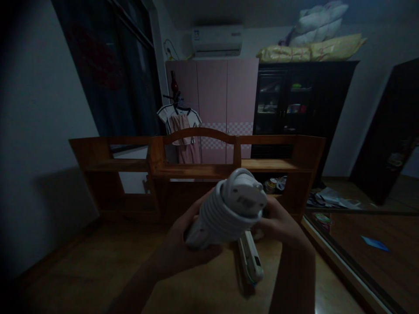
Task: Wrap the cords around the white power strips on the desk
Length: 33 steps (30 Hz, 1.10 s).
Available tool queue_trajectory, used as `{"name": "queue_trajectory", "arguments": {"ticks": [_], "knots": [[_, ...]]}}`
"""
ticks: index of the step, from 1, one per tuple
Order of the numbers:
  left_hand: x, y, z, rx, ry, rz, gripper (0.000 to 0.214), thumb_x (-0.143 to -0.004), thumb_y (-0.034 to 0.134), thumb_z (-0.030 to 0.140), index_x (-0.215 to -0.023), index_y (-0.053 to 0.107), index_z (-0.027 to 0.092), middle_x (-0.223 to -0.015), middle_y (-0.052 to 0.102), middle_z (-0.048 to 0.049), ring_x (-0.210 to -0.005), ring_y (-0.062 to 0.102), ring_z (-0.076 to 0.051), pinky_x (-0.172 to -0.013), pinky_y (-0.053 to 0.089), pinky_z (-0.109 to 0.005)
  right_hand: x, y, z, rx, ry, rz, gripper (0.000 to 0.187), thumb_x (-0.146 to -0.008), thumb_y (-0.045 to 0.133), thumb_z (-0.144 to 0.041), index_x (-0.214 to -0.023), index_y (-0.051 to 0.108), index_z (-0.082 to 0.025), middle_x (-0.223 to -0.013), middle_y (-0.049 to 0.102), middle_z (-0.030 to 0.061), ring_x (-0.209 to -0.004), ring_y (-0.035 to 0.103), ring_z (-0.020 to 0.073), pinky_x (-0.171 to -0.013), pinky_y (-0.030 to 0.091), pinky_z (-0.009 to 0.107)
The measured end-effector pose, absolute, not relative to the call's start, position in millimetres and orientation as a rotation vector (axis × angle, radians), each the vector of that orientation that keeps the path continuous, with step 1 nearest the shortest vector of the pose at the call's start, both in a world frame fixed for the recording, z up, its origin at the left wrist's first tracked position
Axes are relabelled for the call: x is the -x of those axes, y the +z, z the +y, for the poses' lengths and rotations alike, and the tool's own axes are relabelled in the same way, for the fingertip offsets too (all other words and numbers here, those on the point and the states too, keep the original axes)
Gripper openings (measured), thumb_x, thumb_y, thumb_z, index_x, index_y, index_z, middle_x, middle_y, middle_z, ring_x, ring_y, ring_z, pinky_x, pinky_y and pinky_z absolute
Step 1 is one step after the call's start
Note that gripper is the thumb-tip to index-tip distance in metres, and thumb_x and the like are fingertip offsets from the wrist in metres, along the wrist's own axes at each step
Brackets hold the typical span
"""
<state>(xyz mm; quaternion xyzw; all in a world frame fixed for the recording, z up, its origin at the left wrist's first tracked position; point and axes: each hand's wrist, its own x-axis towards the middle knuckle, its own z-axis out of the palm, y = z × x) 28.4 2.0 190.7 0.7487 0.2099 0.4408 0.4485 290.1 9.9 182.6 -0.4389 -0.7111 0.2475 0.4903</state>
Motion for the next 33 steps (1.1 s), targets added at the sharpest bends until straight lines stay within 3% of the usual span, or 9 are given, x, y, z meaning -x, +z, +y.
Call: {"name": "queue_trajectory", "arguments": {"ticks": [3, 7, 11, 17, 23, 33], "knots": [[-34.8, 183.8, 12.8, -1.72, 1.184, 0.547, 0.071, -0.071, 0.079, 0.025, -0.134, 0.048, 0.025, -0.121, 0.062, -0.007, -0.105, 0.06, -0.024, -0.086, 0.051, -0.031, -279.9, 192.9, 14.7, 1.058, 0.595, -1.752, 0.032, -0.079, 0.071, -0.045, -0.096, 0.071, -0.018, -0.092, 0.071, 0.0059, -0.084, 0.066, 0.0251, -0.07, 0.054, 0.031], [-41.5, 177.7, 27.1, -1.504, 1.119, 0.51, 0.063, -0.074, 0.077, 0.031, -0.129, 0.049, 0.02, -0.102, 0.067, -0.0088, -0.076, 0.065, -0.019, -0.069, 0.054, -0.031, -267.4, 204.8, 14.2, 1.155, 0.537, -1.757, 0.034, -0.084, 0.066, -0.043, -0.108, 0.068, -0.019, -0.095, 0.07, 0.0053, -0.082, 0.065, 0.0216, -0.063, 0.051, 0.025], [-43.9, 175.1, 38.6, -1.371, 1.106, 0.435, 0.05, -0.079, 0.071, 0.031, -0.122, 0.051, 0.016, -0.088, 0.066, -0.0075, -0.065, 0.062, -0.018, -0.059, 0.052, -0.029, -258.9, 207.6, 11.4, 1.134, 0.462, -1.817, 0.034, -0.088, 0.061, -0.04, -0.116, 0.063, -0.021, -0.094, 0.068, 0.0036, -0.076, 0.063, 0.0169, -0.062, 0.049, 0.023], [-42.3, 165.0, 53.7, -1.214, 1.101, 0.439, 0.032, -0.082, 0.067, 0.032, -0.107, 0.058, 0.014, -0.092, 0.066, -0.0084, -0.068, 0.063, -0.016, -0.061, 0.051, -0.027, -252.9, 208.0, 3.7, 0.996, 0.628, -1.927, 0.046, -0.085, 0.066, -0.036, -0.128, 0.053, -0.025, -0.11, 0.065, 0.0052, -0.096, 0.063, 0.0203, -0.082, 0.054, 0.029], [-43.8, 156.6, 58.8, -1.125, 1.083, 0.466, 0.037, -0.08, 0.069, 0.036, -0.109, 0.059, 0.014, -0.096, 0.067, -0.0091, -0.07, 0.064, -0.017, -0.064, 0.052, -0.027, -249.6, 213.1, 0.5, 0.95, 0.593, -2.007, 0.047, -0.085, 0.066, -0.031, -0.128, 0.051, -0.024, -0.112, 0.064, 0.0058, -0.101, 0.062, 0.0203, -0.09, 0.053, 0.032], [-49.2, 158.9, 54.7, -1.183, 1.061, 0.524, 0.044, -0.077, 0.072, 0.036, -0.114, 0.058, 0.015, -0.09, 0.067, -0.0073, -0.067, 0.064, -0.017, -0.062, 0.052, -0.027, -251.3, 213.1, 4.5, 0.939, 0.648, -1.964, 0.033, -0.086, 0.066, -0.031, -0.115, 0.058, -0.02, -0.1, 0.067, 0.0049, -0.09, 0.065, 0.0189, -0.08, 0.053, 0.028]]}}
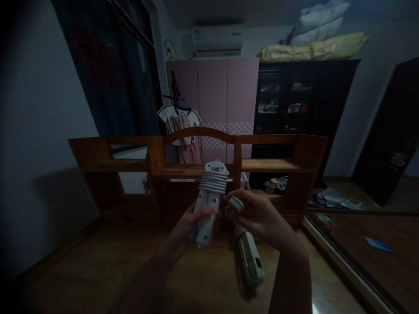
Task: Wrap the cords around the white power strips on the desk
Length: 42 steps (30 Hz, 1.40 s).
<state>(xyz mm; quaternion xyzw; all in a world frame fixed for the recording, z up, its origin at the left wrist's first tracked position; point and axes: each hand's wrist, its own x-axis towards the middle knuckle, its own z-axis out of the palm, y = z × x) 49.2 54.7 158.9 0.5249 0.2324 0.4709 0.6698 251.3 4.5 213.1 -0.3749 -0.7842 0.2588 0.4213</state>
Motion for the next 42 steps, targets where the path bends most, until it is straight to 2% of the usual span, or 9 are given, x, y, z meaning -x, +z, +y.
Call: {"name": "queue_trajectory", "arguments": {"ticks": [8, 18, 30, 42], "knots": [[-49.3, 162.7, 49.5, -1.365, 1.045, 0.528, 0.049, -0.077, 0.073, 0.034, -0.119, 0.056, 0.018, -0.093, 0.066, -0.0055, -0.065, 0.062, -0.015, -0.06, 0.05, -0.025, -249.1, 215.1, -1.5, 0.969, 0.707, -1.923, 0.033, -0.08, 0.073, -0.037, -0.104, 0.06, -0.019, -0.094, 0.067, 0.0039, -0.083, 0.065, 0.017, -0.074, 0.054, 0.025], [-52.8, 159.9, 49.9, -1.43, 1.039, 0.527, 0.06, -0.074, 0.075, 0.031, -0.128, 0.051, 0.022, -0.102, 0.066, -0.0062, -0.071, 0.065, -0.018, -0.065, 0.053, -0.029, -248.7, 214.7, -3.2, 0.986, 0.72, -1.886, 0.037, -0.074, 0.078, -0.04, -0.098, 0.058, -0.019, -0.086, 0.066, 0.0017, -0.076, 0.065, 0.0162, -0.066, 0.054, 0.024], [-53.7, 155.9, 50.8, -1.467, 1.031, 0.527, 0.056, -0.074, 0.075, 0.028, -0.125, 0.052, 0.02, -0.099, 0.066, -0.0067, -0.07, 0.064, -0.017, -0.066, 0.053, -0.029, -248.6, 215.0, -3.5, 0.972, 0.825, -1.85, 0.039, -0.072, 0.08, -0.04, -0.096, 0.058, -0.019, -0.084, 0.067, 0.0012, -0.074, 0.067, 0.0165, -0.064, 0.055, 0.023], [-54.4, 153.3, 52.9, -1.465, 1.044, 0.541, 0.058, -0.073, 0.076, 0.031, -0.126, 0.054, 0.021, -0.1, 0.068, -0.0065, -0.079, 0.066, -0.022, -0.072, 0.053, -0.031, -248.8, 215.3, -2.5, 1.006, 0.793, -1.854, 0.038, -0.07, 0.081, -0.039, -0.093, 0.058, -0.019, -0.081, 0.067, 0.0009, -0.072, 0.066, 0.0167, -0.061, 0.054, 0.023]]}}
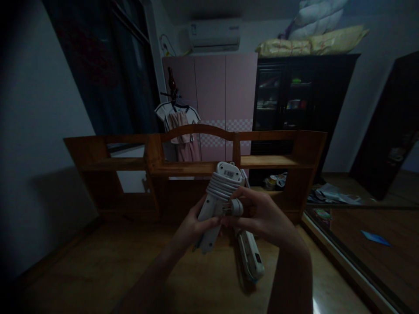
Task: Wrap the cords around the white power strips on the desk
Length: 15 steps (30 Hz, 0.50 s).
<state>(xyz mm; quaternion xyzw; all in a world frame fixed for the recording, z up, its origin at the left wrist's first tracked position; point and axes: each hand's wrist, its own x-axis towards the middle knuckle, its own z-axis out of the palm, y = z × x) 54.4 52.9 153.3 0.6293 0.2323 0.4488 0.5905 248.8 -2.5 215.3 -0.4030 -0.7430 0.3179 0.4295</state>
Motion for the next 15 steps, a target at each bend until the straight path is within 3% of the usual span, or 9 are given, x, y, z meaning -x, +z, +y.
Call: {"name": "queue_trajectory", "arguments": {"ticks": [9, 15], "knots": [[-53.9, 154.6, 51.3, -1.46, 1.013, 0.552, 0.057, -0.074, 0.076, 0.031, -0.125, 0.053, 0.021, -0.099, 0.068, -0.0067, -0.076, 0.066, -0.021, -0.068, 0.053, -0.03, -248.3, 215.1, -3.0, 0.984, 0.829, -1.837, 0.036, -0.07, 0.081, -0.036, -0.093, 0.058, -0.019, -0.08, 0.066, 0.0, -0.071, 0.066, 0.0156, -0.061, 0.053, 0.022], [-54.4, 153.6, 52.9, -1.47, 1.038, 0.546, 0.054, -0.074, 0.076, 0.028, -0.123, 0.054, 0.021, -0.1, 0.068, -0.0053, -0.082, 0.066, -0.02, -0.075, 0.052, -0.029, -248.0, 216.1, -3.1, 0.97, 0.799, -1.848, 0.033, -0.072, 0.08, -0.034, -0.092, 0.06, -0.019, -0.079, 0.066, -0.0001, -0.071, 0.065, 0.0146, -0.062, 0.052, 0.021]]}}
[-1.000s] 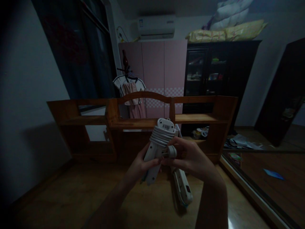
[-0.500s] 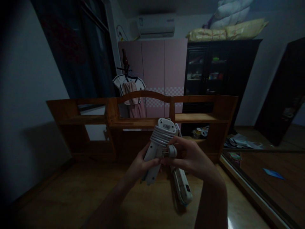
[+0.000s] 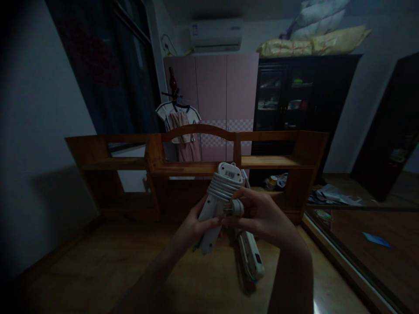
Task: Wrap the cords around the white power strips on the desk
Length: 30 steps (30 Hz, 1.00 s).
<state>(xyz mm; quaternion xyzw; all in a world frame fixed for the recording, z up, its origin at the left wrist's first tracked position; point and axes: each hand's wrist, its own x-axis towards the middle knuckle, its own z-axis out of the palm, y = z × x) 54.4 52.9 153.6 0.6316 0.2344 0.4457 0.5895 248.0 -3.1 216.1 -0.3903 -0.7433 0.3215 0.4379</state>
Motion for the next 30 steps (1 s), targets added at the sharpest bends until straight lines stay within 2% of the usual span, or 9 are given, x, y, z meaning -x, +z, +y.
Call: {"name": "queue_trajectory", "arguments": {"ticks": [11, 16, 21, 30], "knots": [[-54.0, 150.7, 54.3, -1.475, 1.022, 0.535, 0.055, -0.074, 0.076, 0.033, -0.123, 0.053, 0.02, -0.101, 0.067, -0.0064, -0.079, 0.065, -0.02, -0.066, 0.054, -0.027, -246.3, 217.0, -4.3, 0.972, 0.831, -1.826, 0.031, -0.072, 0.08, -0.025, -0.093, 0.058, -0.019, -0.079, 0.064, -0.0018, -0.071, 0.064, 0.013, -0.062, 0.051, 0.019], [-54.2, 151.1, 54.6, -1.481, 1.032, 0.535, 0.053, -0.074, 0.076, 0.028, -0.122, 0.054, 0.02, -0.105, 0.067, -0.0064, -0.085, 0.065, -0.02, -0.073, 0.053, -0.028, -246.7, 216.6, -4.2, 0.979, 0.825, -1.823, 0.03, -0.072, 0.08, -0.021, -0.091, 0.057, -0.019, -0.079, 0.065, -0.0024, -0.072, 0.064, 0.0124, -0.063, 0.051, 0.018], [-54.1, 152.1, 53.1, -1.472, 1.014, 0.531, 0.057, -0.074, 0.075, 0.031, -0.125, 0.052, 0.02, -0.108, 0.066, -0.0072, -0.083, 0.066, -0.022, -0.069, 0.054, -0.029, -247.1, 215.7, -4.4, 0.97, 0.873, -1.813, 0.031, -0.073, 0.079, -0.021, -0.094, 0.056, -0.02, -0.084, 0.067, -0.0013, -0.076, 0.065, 0.0139, -0.066, 0.052, 0.019], [-55.2, 152.5, 53.6, -1.521, 1.075, 0.543, 0.057, -0.073, 0.076, 0.031, -0.124, 0.055, 0.019, -0.109, 0.068, -0.0076, -0.096, 0.064, -0.025, -0.079, 0.052, -0.031, -246.2, 217.8, -5.0, 0.999, 0.781, -1.837, 0.029, -0.072, 0.079, -0.023, -0.091, 0.058, -0.02, -0.08, 0.066, -0.0014, -0.071, 0.064, 0.0135, -0.062, 0.051, 0.019]]}}
